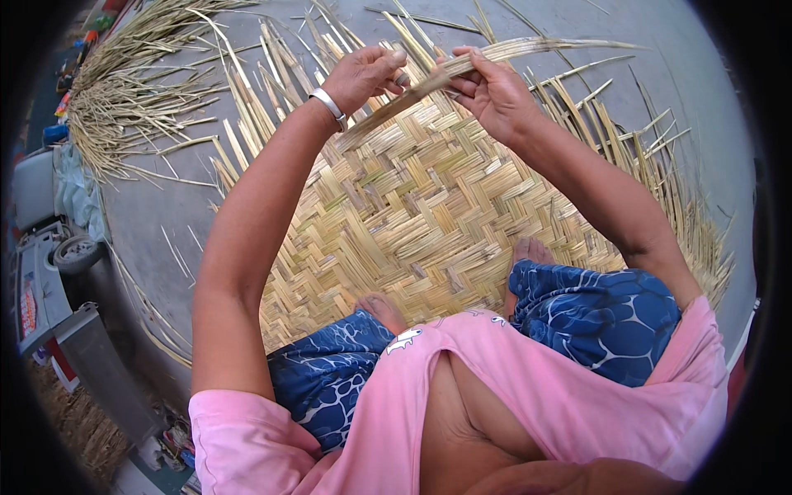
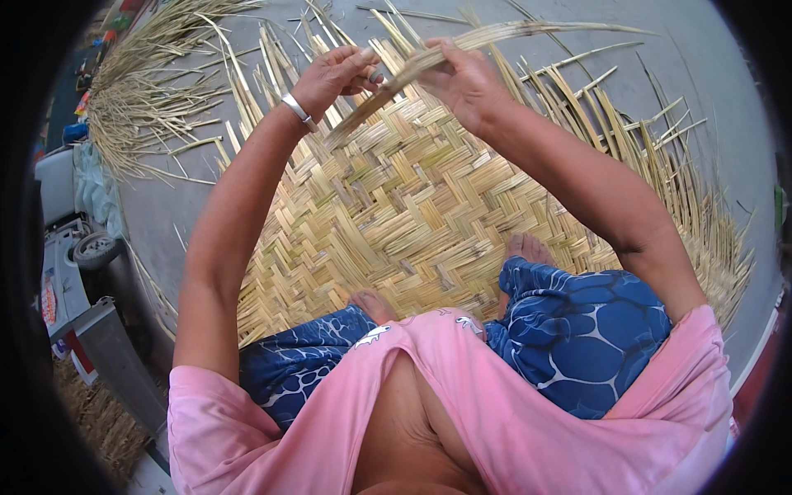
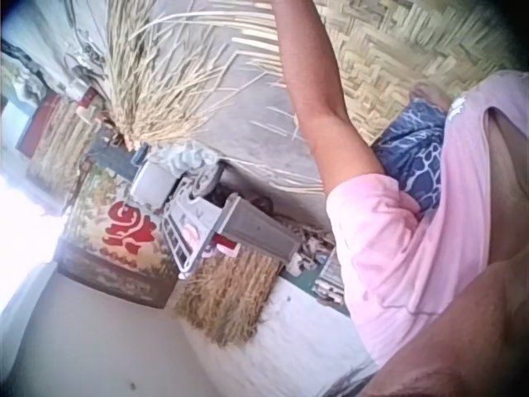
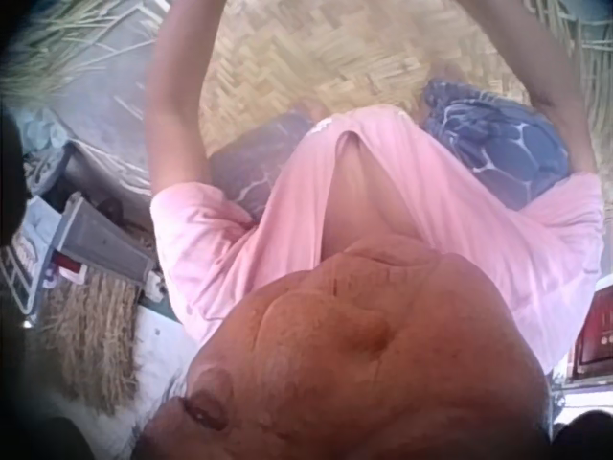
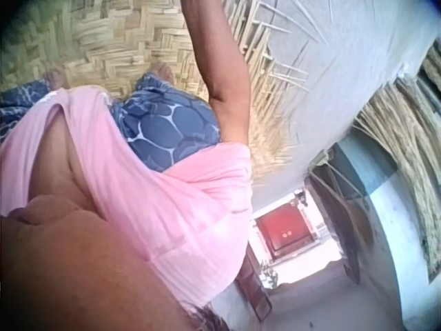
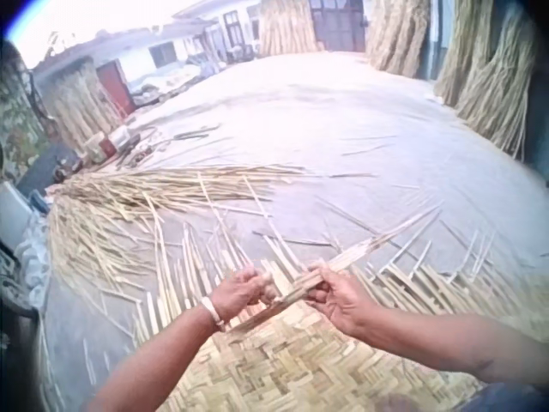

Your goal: The person weaves a basket by hand using dried palm leaves. They interlace the leaves in a herringbone pattern, occasionally adjusting the strands to maintain tension and alignment.

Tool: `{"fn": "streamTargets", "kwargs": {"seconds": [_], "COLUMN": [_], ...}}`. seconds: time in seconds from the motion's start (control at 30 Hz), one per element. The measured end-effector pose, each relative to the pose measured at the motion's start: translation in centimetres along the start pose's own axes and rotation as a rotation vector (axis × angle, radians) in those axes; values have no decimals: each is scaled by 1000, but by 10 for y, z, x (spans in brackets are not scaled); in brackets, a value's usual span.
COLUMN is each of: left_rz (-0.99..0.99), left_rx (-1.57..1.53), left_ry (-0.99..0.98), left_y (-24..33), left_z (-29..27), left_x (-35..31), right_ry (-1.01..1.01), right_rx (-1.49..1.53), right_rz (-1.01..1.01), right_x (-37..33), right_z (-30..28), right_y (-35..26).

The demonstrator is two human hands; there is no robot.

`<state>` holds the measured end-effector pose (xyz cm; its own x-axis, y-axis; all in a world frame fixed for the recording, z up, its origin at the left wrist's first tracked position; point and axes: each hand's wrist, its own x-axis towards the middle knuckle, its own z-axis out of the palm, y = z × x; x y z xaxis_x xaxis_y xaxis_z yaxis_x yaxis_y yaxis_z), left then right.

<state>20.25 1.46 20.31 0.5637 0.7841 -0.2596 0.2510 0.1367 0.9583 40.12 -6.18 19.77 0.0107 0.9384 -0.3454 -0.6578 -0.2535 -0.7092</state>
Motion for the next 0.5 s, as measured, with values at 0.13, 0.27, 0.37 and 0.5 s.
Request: {"fn": "streamTargets", "kwargs": {"seconds": [0.13, 0.27, 0.37, 0.5], "left_rz": [-136, -36, -222, -235], "left_rx": [579, 976, 854, 825], "left_ry": [-61, 61, -12, 41], "left_y": [-52, -79, -70, -58], "left_z": [-26, -25, -28, -26], "left_x": [-17, -40, -39, -47], "right_ry": [101, -15, -212, -252], "right_rx": [-156, -359, -523, -651], "right_rz": [262, 673, 921, 676], "right_x": [-20, -55, -64, -20], "right_z": [-24, -40, -34, -7], "right_y": [23, 65, 78, 64]}}
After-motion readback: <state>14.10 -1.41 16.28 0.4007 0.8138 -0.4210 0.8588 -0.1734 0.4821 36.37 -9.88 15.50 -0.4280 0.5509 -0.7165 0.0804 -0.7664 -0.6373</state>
